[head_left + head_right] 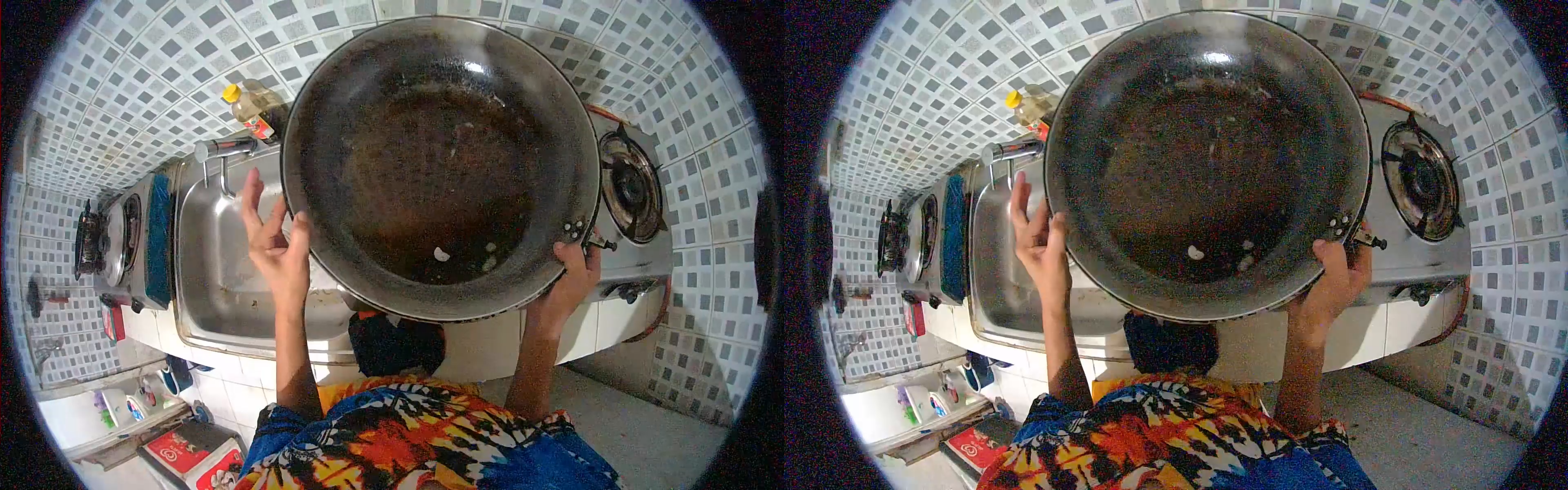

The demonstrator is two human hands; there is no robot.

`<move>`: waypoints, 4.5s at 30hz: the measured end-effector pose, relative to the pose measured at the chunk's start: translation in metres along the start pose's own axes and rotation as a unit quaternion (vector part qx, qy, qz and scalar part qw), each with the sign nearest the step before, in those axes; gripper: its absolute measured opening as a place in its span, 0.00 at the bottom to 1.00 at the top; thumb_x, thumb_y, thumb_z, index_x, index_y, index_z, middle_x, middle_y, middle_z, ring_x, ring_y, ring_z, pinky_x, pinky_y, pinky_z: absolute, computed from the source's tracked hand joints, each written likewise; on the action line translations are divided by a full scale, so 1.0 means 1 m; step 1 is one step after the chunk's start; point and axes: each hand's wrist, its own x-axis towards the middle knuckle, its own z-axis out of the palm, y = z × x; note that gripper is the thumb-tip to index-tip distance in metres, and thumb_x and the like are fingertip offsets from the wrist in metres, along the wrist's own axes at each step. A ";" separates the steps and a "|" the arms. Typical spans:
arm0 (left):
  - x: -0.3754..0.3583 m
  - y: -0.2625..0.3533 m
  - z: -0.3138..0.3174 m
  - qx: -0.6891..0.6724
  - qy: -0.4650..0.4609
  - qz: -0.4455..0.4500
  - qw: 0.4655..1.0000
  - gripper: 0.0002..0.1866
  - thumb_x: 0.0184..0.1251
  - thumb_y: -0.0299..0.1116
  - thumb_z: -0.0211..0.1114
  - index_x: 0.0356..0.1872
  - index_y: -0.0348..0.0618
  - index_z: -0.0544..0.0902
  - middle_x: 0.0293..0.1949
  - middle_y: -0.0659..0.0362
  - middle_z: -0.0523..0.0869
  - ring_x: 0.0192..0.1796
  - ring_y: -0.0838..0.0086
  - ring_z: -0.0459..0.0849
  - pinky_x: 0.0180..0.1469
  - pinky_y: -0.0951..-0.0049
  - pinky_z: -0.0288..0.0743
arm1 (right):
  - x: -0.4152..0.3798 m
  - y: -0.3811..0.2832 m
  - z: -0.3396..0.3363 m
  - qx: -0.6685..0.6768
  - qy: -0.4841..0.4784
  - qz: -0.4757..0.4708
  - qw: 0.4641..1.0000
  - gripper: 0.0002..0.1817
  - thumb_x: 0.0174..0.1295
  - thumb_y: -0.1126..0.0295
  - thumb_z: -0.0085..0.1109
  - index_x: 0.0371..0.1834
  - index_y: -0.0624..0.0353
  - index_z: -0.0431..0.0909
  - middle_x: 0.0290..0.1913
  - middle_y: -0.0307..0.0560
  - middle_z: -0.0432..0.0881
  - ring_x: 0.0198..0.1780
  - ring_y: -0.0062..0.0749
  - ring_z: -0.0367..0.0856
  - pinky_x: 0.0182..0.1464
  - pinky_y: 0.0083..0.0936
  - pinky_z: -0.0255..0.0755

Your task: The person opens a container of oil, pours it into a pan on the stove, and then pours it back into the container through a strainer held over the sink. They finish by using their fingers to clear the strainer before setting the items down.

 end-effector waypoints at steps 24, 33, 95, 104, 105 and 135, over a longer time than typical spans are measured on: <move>-0.007 -0.015 0.003 -0.022 -0.040 -0.116 0.992 0.22 0.63 0.37 0.64 0.56 0.36 0.78 0.65 0.48 0.67 0.63 0.60 0.69 0.64 0.65 0.63 | 0.001 -0.007 -0.022 -0.032 -0.092 -0.009 0.995 0.30 0.62 0.64 0.57 0.66 0.64 0.62 0.58 0.49 0.72 0.56 0.31 0.70 0.56 0.30 0.67; -0.048 -0.040 -0.086 -0.135 -0.073 -0.227 0.962 0.22 0.70 0.37 0.57 0.61 0.39 0.73 0.59 0.53 0.74 0.56 0.69 0.74 0.60 0.69 0.66 | -0.075 -0.012 -0.034 -0.154 -0.059 -0.307 0.937 0.25 0.62 0.80 0.49 0.64 0.64 0.62 0.62 0.53 0.69 0.62 0.39 0.68 0.60 0.35 0.67; -0.144 -0.128 0.008 0.077 -0.078 0.037 0.993 0.32 0.60 0.42 0.62 0.62 0.36 0.65 0.57 0.47 0.71 0.56 0.59 0.73 0.60 0.56 0.65 | 0.072 -0.037 0.081 -0.283 -0.559 0.155 0.764 0.53 0.51 0.65 0.60 0.75 0.65 0.35 0.76 0.61 0.44 0.76 0.43 0.47 0.73 0.45 0.47; -0.139 -0.116 -0.007 0.080 -0.076 0.046 0.993 0.34 0.59 0.45 0.65 0.62 0.37 0.66 0.57 0.48 0.72 0.55 0.61 0.73 0.60 0.57 0.65 | 0.066 -0.041 0.094 -0.104 -0.509 0.267 0.812 0.53 0.40 0.72 0.62 0.74 0.63 0.45 0.72 0.57 0.58 0.72 0.42 0.57 0.69 0.43 0.55; -0.138 -0.114 -0.009 0.080 -0.075 0.047 0.993 0.34 0.59 0.45 0.65 0.62 0.37 0.66 0.57 0.49 0.72 0.55 0.62 0.74 0.60 0.57 0.65 | 0.065 -0.041 0.095 -0.107 -0.515 0.232 0.818 0.54 0.39 0.73 0.63 0.74 0.62 0.47 0.71 0.56 0.60 0.71 0.42 0.59 0.69 0.43 0.56; -0.069 0.006 -0.176 0.167 -0.142 0.155 0.963 0.29 0.49 0.23 0.60 0.59 0.41 0.74 0.50 0.50 0.79 0.45 0.62 0.82 0.47 0.66 0.77 | -0.087 -0.095 0.141 -0.500 -0.615 -0.303 0.530 0.19 0.54 0.70 0.62 0.51 0.57 0.78 0.53 0.54 0.79 0.55 0.49 0.76 0.66 0.39 0.60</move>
